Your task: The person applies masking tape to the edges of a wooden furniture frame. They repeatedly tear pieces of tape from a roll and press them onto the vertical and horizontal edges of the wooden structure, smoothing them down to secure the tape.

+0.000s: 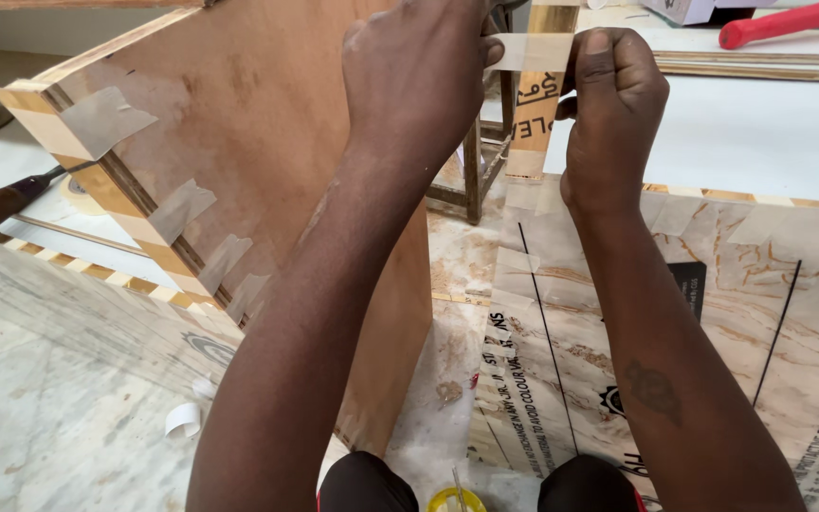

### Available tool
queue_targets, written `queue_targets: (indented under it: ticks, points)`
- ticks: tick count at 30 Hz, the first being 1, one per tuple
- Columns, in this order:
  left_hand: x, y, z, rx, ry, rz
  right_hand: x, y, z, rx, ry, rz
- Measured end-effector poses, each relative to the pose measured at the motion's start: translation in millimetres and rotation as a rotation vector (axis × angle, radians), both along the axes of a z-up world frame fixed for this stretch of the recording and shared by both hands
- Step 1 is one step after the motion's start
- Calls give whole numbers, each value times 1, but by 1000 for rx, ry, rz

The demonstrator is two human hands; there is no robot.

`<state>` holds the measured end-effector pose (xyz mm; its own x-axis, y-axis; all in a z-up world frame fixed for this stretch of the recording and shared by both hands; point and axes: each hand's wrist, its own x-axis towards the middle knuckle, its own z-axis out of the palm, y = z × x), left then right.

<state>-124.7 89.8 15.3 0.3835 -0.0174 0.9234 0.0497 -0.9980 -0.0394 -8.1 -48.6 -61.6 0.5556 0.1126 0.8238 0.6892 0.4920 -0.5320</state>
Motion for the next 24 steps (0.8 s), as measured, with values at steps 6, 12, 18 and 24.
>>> queue_targets:
  ticks: [6,12,18,24]
  points:
    - [10,14,-6,-17,-44,-57,-3,2,-8,-124,-195,-324]
    - [25,23,-7,-119,41,-112,-7,12,-5,-156,-249,-582]
    - [32,38,-12,-165,29,-279,-15,22,-1,-162,-286,-731]
    - [46,42,-18,-256,44,-447,-30,35,8,-220,-330,-1068]
